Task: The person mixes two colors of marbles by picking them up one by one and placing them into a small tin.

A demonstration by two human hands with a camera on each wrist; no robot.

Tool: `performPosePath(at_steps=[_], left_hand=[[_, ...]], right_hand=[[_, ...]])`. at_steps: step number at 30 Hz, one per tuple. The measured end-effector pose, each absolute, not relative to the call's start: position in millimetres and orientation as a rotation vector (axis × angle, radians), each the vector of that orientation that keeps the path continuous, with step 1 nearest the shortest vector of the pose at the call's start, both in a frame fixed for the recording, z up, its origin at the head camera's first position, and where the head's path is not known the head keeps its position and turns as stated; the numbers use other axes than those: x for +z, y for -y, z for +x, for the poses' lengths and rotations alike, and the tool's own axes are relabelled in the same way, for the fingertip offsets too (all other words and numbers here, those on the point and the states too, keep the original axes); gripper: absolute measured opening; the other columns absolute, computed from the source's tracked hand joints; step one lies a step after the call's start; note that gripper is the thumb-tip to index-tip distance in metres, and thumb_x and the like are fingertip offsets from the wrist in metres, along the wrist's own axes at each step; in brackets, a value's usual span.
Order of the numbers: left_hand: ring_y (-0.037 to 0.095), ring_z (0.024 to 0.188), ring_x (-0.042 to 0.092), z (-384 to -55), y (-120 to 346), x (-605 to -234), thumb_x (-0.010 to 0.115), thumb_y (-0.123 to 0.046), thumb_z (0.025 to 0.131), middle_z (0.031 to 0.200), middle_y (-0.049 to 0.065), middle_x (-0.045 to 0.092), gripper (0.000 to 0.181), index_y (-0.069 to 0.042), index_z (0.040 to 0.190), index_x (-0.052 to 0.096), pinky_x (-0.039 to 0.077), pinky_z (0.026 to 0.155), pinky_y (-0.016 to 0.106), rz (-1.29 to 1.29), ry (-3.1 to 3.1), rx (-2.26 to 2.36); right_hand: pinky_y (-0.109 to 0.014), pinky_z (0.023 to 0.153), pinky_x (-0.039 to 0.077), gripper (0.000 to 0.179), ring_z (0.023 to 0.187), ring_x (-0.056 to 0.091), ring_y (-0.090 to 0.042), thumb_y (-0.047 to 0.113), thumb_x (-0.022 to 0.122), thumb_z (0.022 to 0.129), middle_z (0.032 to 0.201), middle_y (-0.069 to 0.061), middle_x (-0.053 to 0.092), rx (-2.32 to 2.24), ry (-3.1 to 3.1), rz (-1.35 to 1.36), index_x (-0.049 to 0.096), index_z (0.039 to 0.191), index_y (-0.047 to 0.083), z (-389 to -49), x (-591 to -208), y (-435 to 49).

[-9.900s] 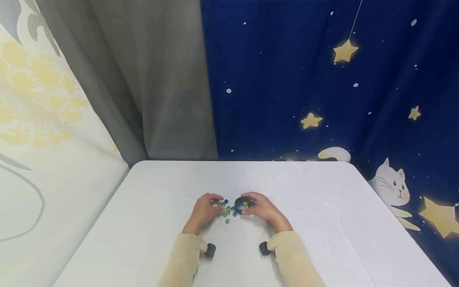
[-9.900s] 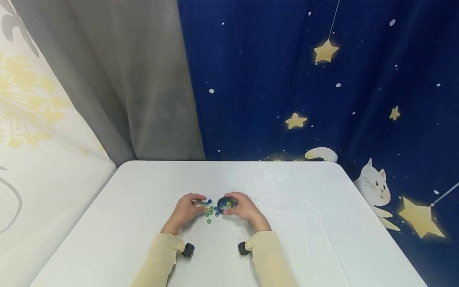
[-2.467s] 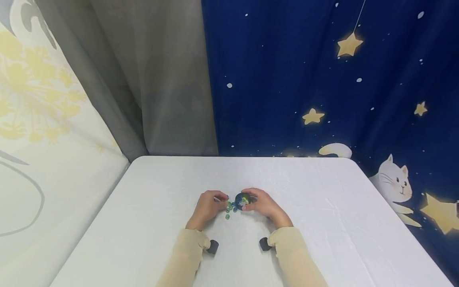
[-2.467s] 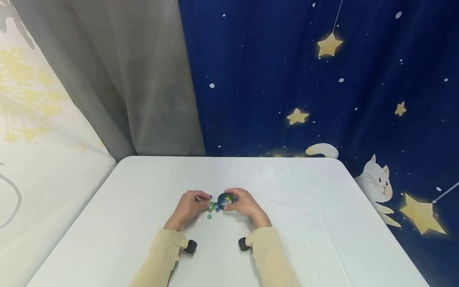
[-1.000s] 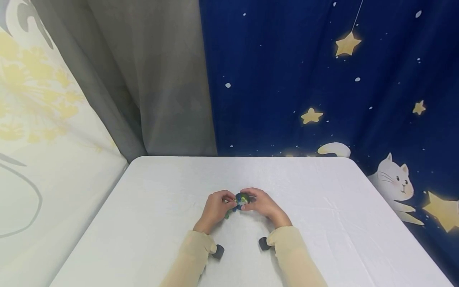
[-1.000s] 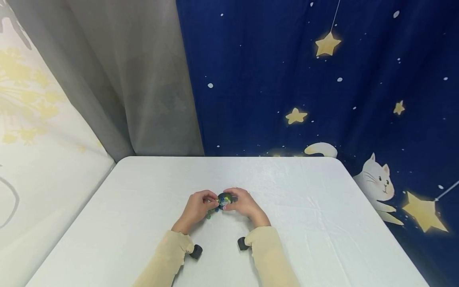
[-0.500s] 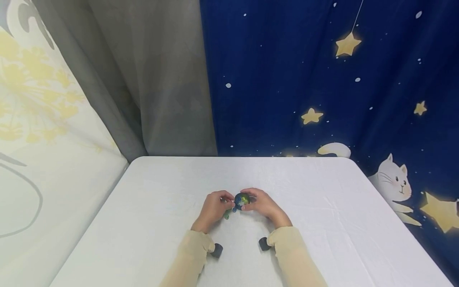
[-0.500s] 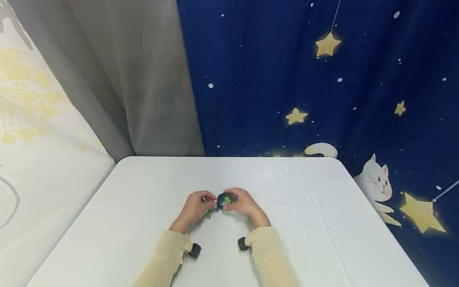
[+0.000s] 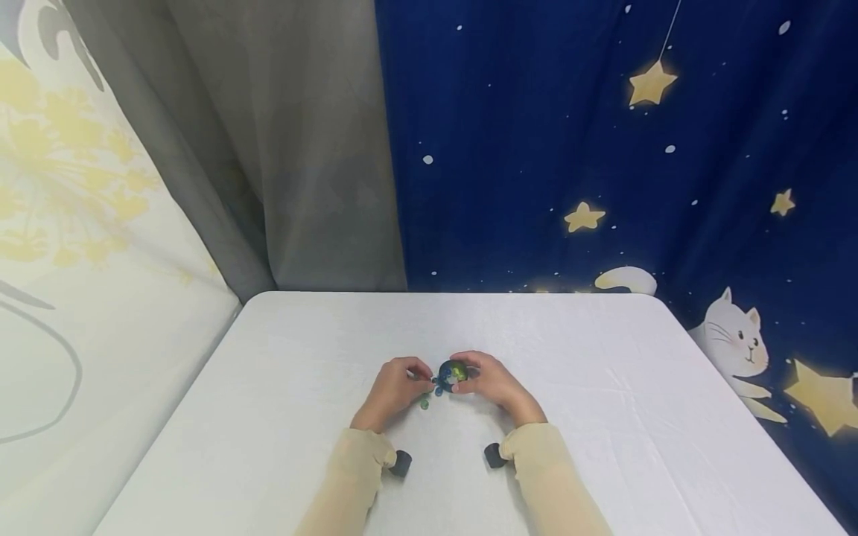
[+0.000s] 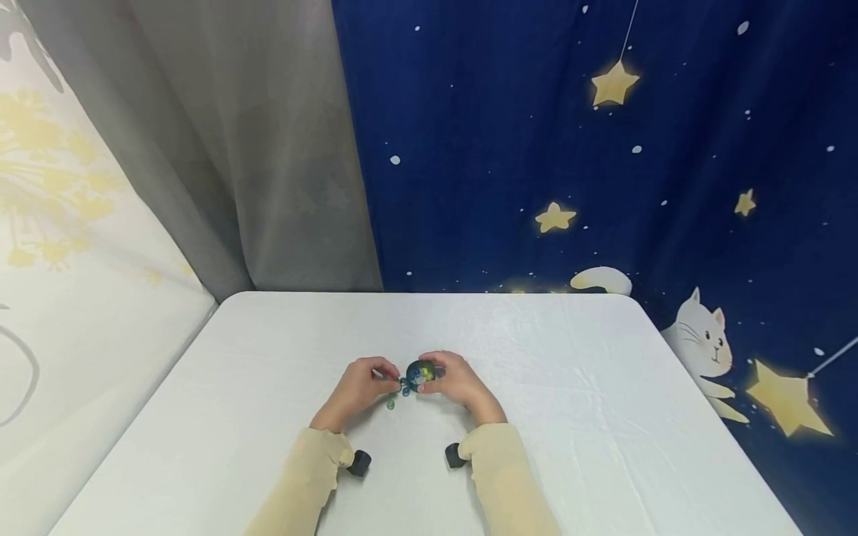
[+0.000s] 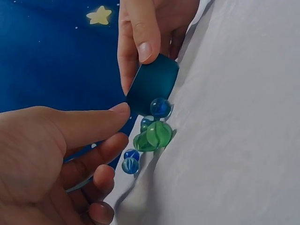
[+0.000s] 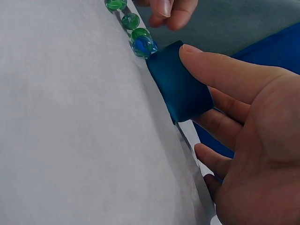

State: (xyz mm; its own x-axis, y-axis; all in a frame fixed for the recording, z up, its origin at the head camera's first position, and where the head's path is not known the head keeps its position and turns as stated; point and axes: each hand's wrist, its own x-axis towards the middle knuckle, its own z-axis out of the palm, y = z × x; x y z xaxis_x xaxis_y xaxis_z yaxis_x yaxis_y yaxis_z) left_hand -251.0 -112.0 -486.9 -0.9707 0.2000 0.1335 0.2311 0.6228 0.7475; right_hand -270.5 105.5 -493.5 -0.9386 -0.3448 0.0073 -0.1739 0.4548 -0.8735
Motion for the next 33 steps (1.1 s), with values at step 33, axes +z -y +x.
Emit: performPosePath(at_steps=[33], left_hand=[[0.013, 0.068, 0.054, -254.1, 121.5, -490.6, 0.082, -0.017, 0.076, 0.069, -0.007, 0.061, 0.01, -0.016, 0.079, 0.072, 0.044, 0.069, 0.033, -0.265, 2.989, -1.206]], right_hand=[[-0.055, 0.106, 0.03, 0.054, 0.129, 0.045, -0.035, 0.012, 0.082, 0.076, 0.131, -0.006, 0.059, -1.48, -2.537, -0.458, 0.063, 0.126, 0.013, -271.6, -491.9, -103.2]])
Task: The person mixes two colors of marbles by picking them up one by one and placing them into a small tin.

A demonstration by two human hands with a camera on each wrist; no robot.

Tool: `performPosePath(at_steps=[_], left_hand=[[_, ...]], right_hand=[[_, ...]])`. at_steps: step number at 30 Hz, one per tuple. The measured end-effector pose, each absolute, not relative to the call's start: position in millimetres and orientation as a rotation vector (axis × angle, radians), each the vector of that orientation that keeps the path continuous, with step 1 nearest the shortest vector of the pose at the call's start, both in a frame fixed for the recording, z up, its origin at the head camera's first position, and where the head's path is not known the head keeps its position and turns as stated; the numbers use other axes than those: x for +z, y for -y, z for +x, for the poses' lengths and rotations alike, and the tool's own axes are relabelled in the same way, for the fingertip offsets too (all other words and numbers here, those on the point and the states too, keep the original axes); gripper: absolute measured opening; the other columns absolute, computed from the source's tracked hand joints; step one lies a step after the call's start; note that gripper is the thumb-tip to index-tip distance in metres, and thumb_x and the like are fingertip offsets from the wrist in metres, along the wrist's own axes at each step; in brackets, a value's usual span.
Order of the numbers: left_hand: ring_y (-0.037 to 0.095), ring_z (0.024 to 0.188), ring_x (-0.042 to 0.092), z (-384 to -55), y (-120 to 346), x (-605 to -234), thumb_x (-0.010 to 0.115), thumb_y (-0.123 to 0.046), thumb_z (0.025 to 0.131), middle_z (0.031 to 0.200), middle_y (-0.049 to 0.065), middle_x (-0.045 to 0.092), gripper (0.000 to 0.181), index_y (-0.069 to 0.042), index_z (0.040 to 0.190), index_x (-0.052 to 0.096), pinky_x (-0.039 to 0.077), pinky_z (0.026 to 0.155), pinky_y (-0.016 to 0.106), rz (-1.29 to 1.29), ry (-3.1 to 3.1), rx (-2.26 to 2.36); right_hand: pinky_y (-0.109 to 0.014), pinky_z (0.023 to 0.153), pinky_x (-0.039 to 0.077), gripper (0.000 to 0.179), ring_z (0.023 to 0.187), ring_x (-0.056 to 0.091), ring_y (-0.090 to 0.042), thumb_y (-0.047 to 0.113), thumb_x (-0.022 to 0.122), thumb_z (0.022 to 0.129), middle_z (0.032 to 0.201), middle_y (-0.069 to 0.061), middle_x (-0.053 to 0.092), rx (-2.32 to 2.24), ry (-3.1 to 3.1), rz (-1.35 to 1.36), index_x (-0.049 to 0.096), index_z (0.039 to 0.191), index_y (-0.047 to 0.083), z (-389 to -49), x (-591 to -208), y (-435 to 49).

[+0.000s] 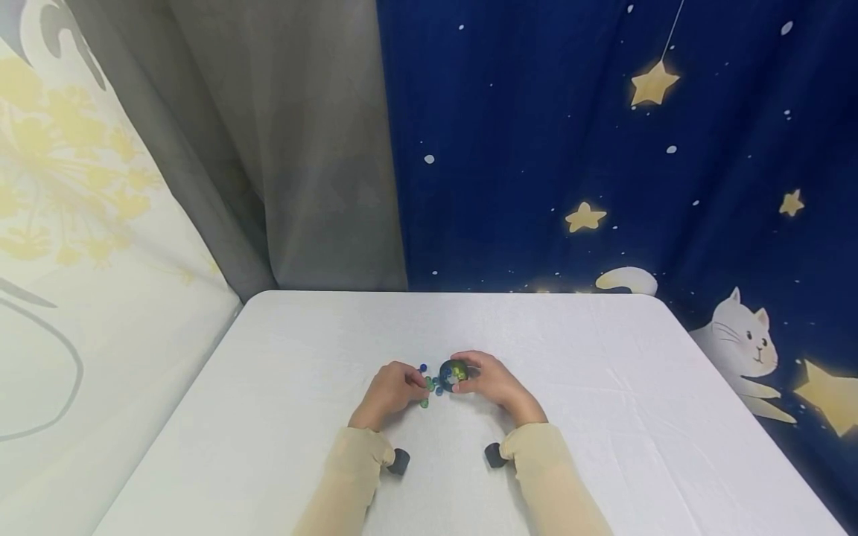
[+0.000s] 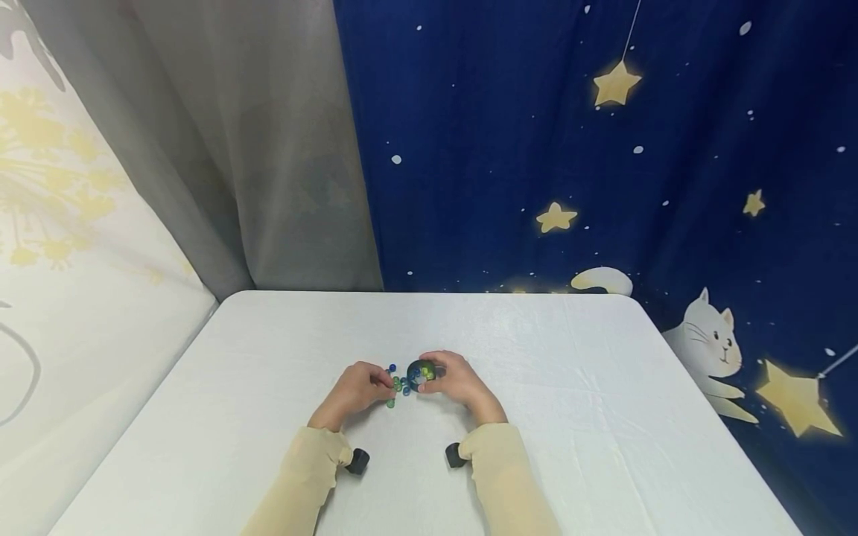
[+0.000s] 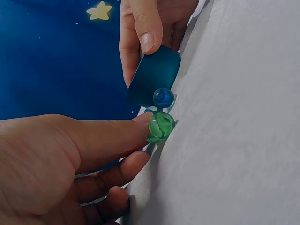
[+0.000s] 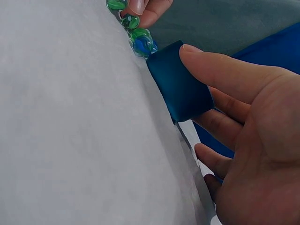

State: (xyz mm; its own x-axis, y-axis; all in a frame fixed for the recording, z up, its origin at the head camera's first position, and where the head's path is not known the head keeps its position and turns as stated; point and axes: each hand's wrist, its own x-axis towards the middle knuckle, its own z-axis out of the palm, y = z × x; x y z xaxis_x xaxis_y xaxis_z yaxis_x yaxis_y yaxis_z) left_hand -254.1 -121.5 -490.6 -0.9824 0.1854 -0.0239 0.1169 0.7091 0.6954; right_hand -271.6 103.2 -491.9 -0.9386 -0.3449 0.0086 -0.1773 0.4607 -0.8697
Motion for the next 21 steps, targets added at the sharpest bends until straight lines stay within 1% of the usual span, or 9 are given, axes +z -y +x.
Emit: performPosePath(at_steps=[12, 21], left_hand=[[0.012, 0.07, 0.055, -251.0, 120.1, -487.0, 0.081, -0.014, 0.076, 0.072, -0.007, 0.062, 0.01, -0.017, 0.079, 0.072, 0.045, 0.073, 0.036, 0.27, -2.815, 1.205], [0.012, 0.077, 0.059, -252.3, 121.1, -484.2, 0.079, -0.013, 0.078, 0.081, -0.007, 0.066, 0.01, -0.018, 0.085, 0.073, 0.047, 0.079, 0.039, 0.333, -2.81, 1.27]], right_hand=[[-0.055, 0.106, 0.029, 0.055, 0.13, 0.044, -0.035, 0.013, 0.082, 0.076, 0.132, -0.006, 0.059, -1.481, -2.524, -0.481, 0.062, 0.127, 0.012, -269.4, -490.0, -106.1], [-0.054, 0.106, 0.029, 0.055, 0.13, 0.045, -0.034, 0.011, 0.082, 0.076, 0.131, -0.006, 0.059, -1.479, -2.514, -0.479, 0.062, 0.127, 0.01, -270.6, -488.0, -106.3]])
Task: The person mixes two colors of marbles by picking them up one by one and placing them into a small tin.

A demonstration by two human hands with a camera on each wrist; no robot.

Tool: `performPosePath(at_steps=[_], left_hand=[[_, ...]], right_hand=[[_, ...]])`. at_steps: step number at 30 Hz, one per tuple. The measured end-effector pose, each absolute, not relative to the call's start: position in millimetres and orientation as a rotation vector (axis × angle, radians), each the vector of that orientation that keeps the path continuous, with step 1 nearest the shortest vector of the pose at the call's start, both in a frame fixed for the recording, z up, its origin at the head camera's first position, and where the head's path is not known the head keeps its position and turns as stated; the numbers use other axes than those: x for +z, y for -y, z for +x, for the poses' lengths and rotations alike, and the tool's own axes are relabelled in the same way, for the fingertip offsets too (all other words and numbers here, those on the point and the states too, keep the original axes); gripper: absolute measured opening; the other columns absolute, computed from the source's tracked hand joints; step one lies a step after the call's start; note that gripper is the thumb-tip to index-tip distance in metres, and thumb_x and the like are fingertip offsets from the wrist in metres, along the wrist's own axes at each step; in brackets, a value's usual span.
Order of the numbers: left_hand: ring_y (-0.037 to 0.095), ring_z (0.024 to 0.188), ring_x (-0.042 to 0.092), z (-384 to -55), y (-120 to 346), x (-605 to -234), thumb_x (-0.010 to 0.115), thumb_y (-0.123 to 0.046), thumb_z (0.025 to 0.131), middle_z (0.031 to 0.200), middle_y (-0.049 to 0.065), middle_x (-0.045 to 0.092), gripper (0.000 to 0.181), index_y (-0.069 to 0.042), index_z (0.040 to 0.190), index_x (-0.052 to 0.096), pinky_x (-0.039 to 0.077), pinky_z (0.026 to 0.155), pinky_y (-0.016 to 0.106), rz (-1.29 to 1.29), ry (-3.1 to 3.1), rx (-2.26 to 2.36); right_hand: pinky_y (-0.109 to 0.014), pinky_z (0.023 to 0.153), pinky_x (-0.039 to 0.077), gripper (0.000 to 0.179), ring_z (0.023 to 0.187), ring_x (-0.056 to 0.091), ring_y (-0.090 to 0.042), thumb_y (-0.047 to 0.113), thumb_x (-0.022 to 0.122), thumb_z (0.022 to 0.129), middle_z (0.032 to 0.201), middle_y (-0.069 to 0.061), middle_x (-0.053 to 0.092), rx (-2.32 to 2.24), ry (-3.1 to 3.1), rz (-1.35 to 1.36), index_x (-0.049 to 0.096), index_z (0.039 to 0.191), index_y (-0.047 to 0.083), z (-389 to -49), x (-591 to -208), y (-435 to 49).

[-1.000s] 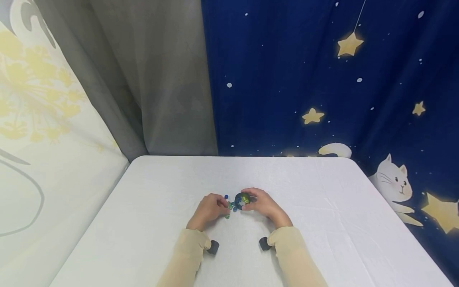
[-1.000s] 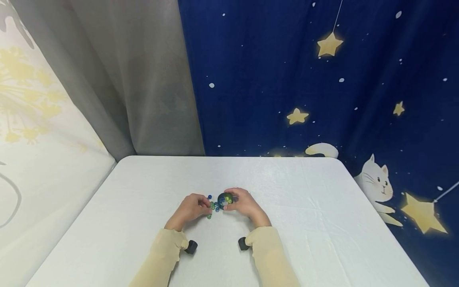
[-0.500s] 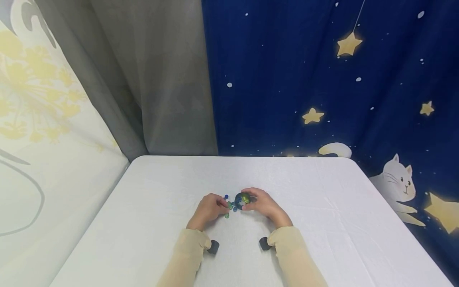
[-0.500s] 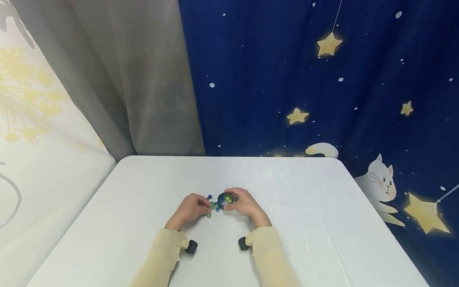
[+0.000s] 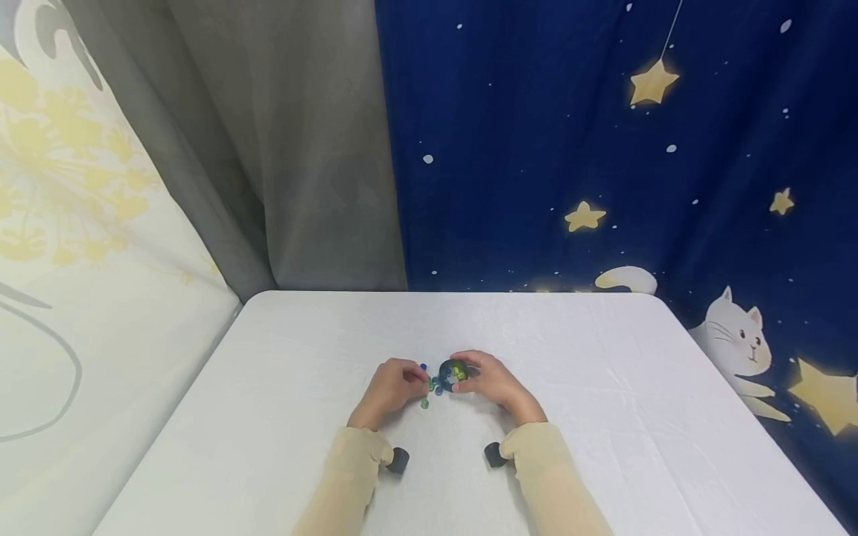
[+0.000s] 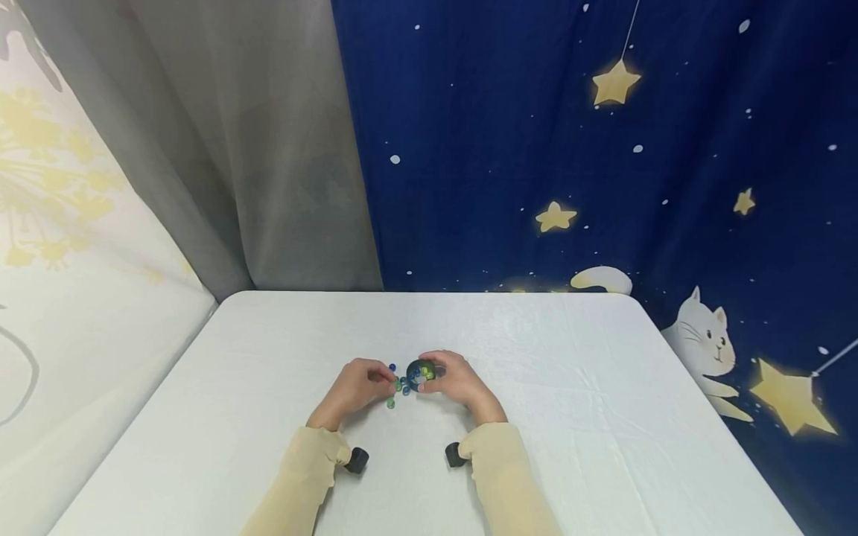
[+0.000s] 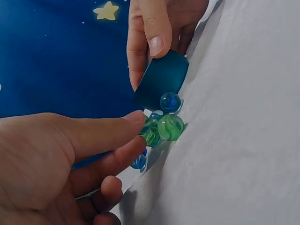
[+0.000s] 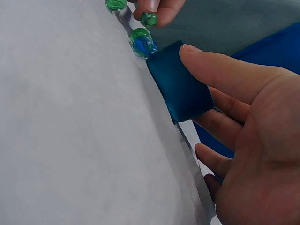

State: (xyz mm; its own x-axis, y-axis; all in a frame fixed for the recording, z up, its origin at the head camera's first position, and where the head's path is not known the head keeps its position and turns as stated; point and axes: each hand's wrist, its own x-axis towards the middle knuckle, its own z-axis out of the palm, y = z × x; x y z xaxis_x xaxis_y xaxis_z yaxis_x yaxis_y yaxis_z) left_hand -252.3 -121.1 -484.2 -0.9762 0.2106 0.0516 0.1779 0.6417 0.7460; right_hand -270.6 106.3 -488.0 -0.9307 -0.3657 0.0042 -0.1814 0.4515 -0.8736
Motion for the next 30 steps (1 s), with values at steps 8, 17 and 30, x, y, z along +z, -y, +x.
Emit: performPosePath(at_steps=[8, 17, 30], left_hand=[[0.011, 0.075, 0.058, -254, 117, -484, 0.077, -0.013, 0.081, 0.08, -0.009, 0.067, 0.01, -0.02, 0.087, 0.073, 0.047, 0.075, 0.036, 0.338, -2.824, 1.346], [0.012, 0.077, 0.057, -254, 109, -483, 0.077, -0.013, 0.082, 0.084, -0.009, 0.067, 0.01, -0.017, 0.091, 0.073, 0.046, 0.074, 0.034, 0.338, -2.829, 1.408], [0.011, 0.074, 0.054, -252, 96, -487, 0.077, -0.014, 0.082, 0.085, -0.01, 0.069, 0.01, -0.018, 0.09, 0.072, 0.044, 0.07, 0.032, 0.353, -2.858, 1.443]], right_hand=[[-0.055, 0.106, 0.029, 0.055, 0.13, 0.044, -0.035, 0.011, 0.082, 0.075, 0.13, -0.006, 0.06, -1.494, -2.508, -0.47, 0.062, 0.127, 0.011, -270, -488, -107], [-0.055, 0.106, 0.029, 0.055, 0.129, 0.046, -0.034, 0.012, 0.083, 0.075, 0.129, -0.006, 0.06, -1.492, -2.521, -0.459, 0.063, 0.126, 0.013, -271, -490, -107], [-0.055, 0.105, 0.03, 0.055, 0.129, 0.045, -0.034, 0.012, 0.082, 0.076, 0.131, -0.006, 0.059, -1.48, -2.521, -0.458, 0.062, 0.127, 0.012, -271, -490, -107]])
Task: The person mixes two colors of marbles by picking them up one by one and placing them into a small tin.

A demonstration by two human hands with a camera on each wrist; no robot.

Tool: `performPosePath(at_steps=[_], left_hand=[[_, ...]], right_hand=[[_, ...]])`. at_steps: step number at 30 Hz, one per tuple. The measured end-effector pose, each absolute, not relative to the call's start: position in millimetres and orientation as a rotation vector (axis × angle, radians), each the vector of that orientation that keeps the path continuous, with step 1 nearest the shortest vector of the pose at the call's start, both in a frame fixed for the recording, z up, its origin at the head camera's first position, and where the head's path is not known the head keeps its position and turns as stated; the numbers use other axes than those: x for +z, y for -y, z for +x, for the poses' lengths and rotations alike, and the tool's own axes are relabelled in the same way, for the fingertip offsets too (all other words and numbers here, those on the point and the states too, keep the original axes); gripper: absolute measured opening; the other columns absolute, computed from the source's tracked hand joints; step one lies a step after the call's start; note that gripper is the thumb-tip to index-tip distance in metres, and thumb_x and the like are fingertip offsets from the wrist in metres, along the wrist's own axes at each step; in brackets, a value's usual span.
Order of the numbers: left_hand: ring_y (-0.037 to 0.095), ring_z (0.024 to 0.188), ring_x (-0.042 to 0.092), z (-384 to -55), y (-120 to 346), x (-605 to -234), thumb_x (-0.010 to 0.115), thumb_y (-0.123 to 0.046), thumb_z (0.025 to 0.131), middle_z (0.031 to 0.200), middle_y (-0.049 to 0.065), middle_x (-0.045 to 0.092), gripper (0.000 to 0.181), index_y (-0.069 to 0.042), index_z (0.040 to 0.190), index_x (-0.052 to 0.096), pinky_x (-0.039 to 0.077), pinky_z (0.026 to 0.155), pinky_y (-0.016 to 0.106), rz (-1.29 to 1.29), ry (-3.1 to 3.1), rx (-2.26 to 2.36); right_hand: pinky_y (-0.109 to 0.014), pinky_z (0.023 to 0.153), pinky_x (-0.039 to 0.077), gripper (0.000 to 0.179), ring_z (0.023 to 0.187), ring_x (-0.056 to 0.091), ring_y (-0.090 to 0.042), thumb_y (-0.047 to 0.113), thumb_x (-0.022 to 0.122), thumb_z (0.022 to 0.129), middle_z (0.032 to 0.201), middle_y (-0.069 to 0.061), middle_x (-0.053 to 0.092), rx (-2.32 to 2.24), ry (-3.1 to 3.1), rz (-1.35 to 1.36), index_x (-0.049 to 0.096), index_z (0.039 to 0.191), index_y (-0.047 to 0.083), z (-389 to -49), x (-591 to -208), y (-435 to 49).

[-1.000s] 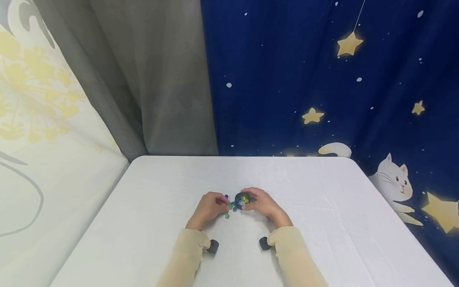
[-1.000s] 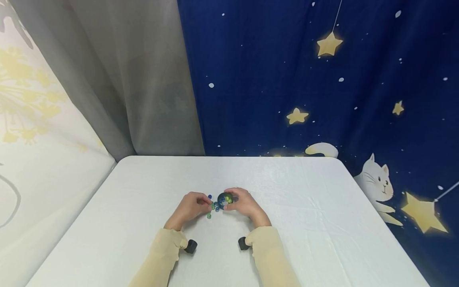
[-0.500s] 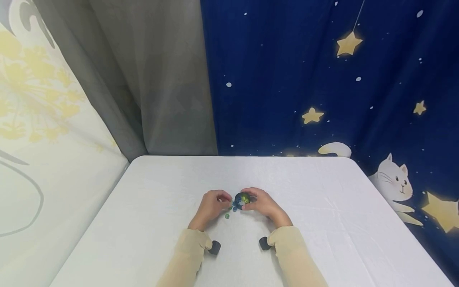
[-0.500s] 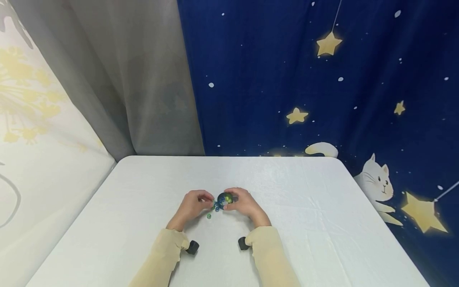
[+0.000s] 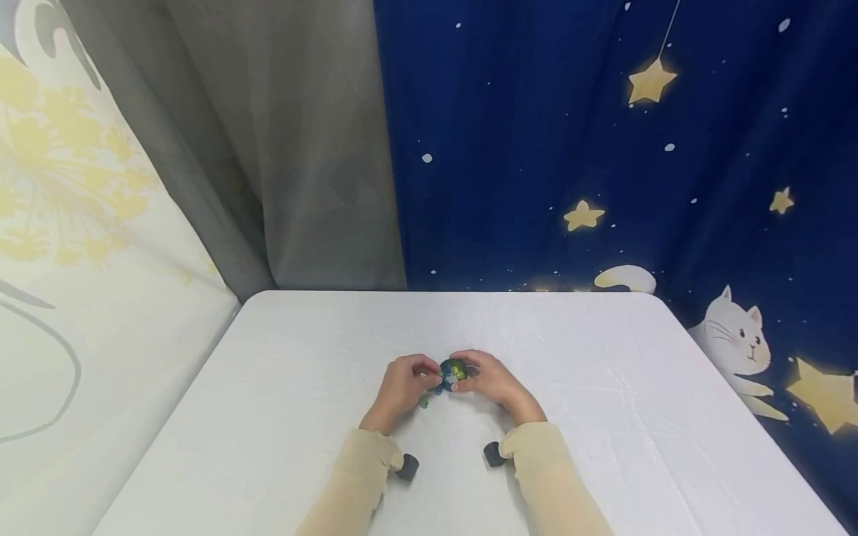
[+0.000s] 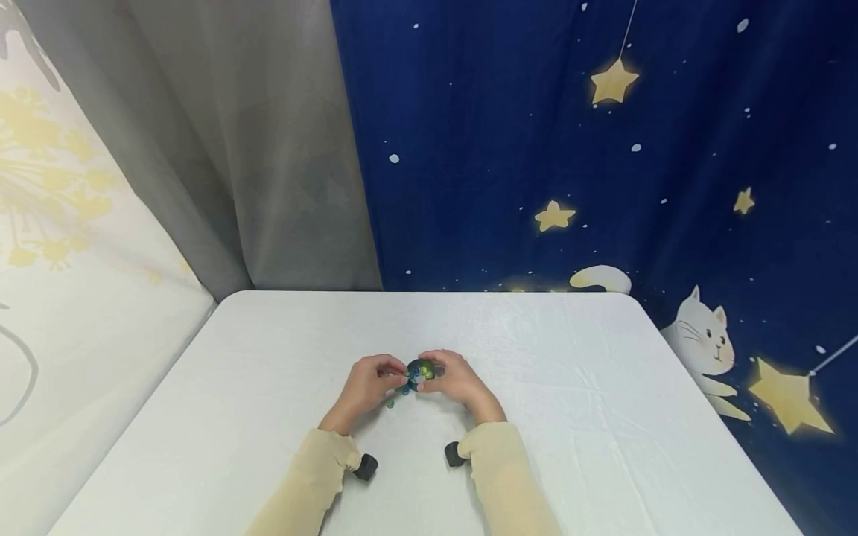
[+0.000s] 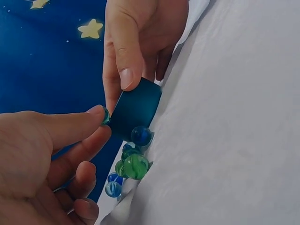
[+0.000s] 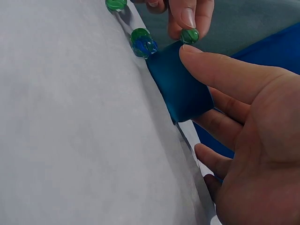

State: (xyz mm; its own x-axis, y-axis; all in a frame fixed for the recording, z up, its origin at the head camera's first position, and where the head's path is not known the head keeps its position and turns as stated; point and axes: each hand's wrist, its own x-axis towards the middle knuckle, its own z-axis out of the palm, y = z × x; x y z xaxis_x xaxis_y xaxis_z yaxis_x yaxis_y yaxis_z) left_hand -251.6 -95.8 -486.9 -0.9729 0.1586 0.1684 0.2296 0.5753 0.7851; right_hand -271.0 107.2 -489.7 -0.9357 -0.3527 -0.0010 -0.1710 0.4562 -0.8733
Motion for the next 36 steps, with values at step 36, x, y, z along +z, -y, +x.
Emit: performPosePath(at_steps=[36], left_hand=[[0.012, 0.078, 0.059, -251, 111, -482, 0.079, -0.013, 0.079, 0.078, -0.008, 0.064, 0.01, -0.016, 0.085, 0.072, 0.047, 0.08, 0.039, -0.396, 2.908, -1.334]], right_hand=[[-0.056, 0.105, 0.031, 0.054, 0.127, 0.046, -0.037, 0.012, 0.081, 0.077, 0.13, -0.009, 0.059, -1.474, -2.527, -0.506, 0.062, 0.127, 0.008, -270, -486, -107]])
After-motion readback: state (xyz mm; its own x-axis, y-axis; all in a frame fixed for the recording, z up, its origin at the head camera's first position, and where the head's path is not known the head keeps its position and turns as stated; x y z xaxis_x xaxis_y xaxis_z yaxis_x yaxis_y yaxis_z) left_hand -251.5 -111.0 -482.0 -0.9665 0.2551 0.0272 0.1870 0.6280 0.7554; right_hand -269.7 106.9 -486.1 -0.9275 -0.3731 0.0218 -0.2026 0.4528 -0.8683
